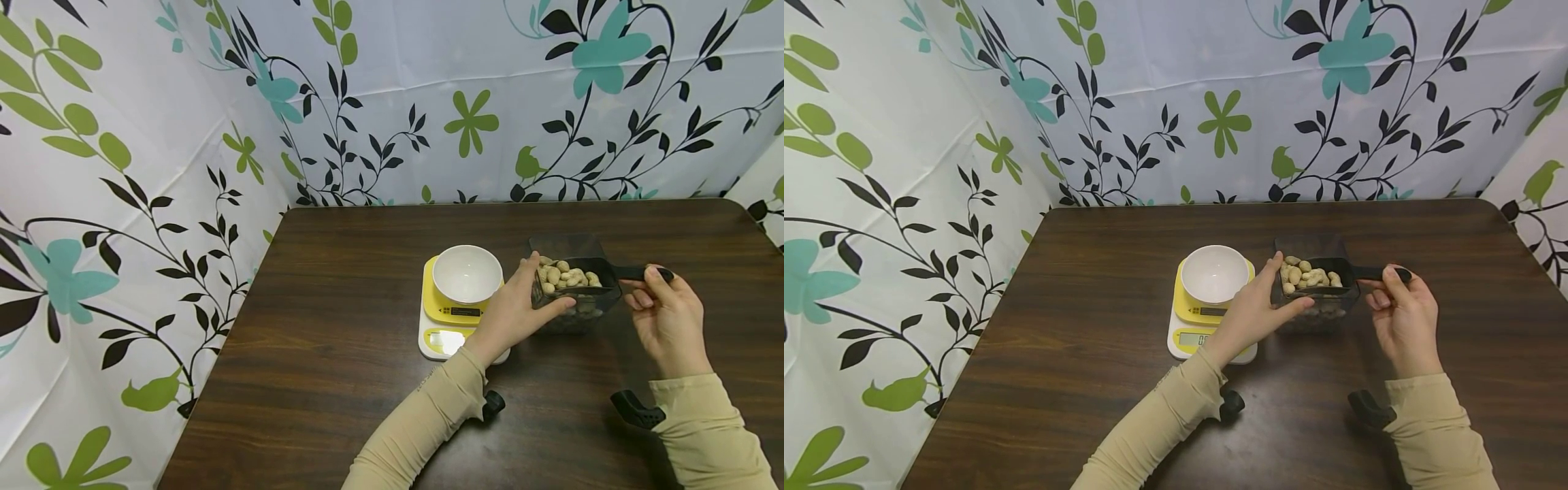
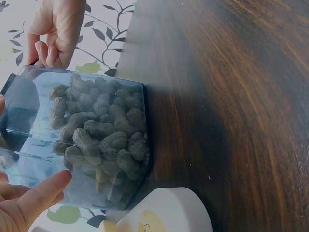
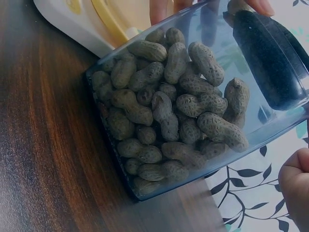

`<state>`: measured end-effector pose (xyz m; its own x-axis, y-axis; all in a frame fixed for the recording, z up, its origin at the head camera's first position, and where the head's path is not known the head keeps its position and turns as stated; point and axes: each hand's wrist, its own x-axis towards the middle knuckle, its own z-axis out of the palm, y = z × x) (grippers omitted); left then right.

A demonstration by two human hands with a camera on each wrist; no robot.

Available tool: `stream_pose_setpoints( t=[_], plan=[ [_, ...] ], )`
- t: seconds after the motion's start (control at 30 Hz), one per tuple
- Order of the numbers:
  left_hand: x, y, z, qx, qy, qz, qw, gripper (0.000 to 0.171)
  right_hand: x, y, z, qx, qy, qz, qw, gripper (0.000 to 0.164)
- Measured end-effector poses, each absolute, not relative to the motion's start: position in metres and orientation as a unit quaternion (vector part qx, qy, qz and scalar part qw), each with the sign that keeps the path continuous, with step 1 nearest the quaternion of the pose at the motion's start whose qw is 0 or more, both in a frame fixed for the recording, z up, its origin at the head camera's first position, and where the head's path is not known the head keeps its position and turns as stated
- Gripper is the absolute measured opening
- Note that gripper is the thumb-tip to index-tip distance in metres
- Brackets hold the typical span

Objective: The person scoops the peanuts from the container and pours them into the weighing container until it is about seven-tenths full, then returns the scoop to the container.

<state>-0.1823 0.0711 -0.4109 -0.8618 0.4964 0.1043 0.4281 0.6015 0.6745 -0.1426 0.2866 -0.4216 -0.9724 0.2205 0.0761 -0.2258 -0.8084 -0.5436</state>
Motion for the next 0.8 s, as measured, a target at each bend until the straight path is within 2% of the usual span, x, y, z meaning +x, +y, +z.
stream_pose_setpoints(
  t=[0.8],
  plan=[
    [-0.1800, 0.0699, -0.4095, 0.258, 0.896, 0.359, 0.051, 0.085, -0.1391, 0.2882, -0.4286, 0.028, -0.236, 0.966, 0.104, 0.011]
  ],
)
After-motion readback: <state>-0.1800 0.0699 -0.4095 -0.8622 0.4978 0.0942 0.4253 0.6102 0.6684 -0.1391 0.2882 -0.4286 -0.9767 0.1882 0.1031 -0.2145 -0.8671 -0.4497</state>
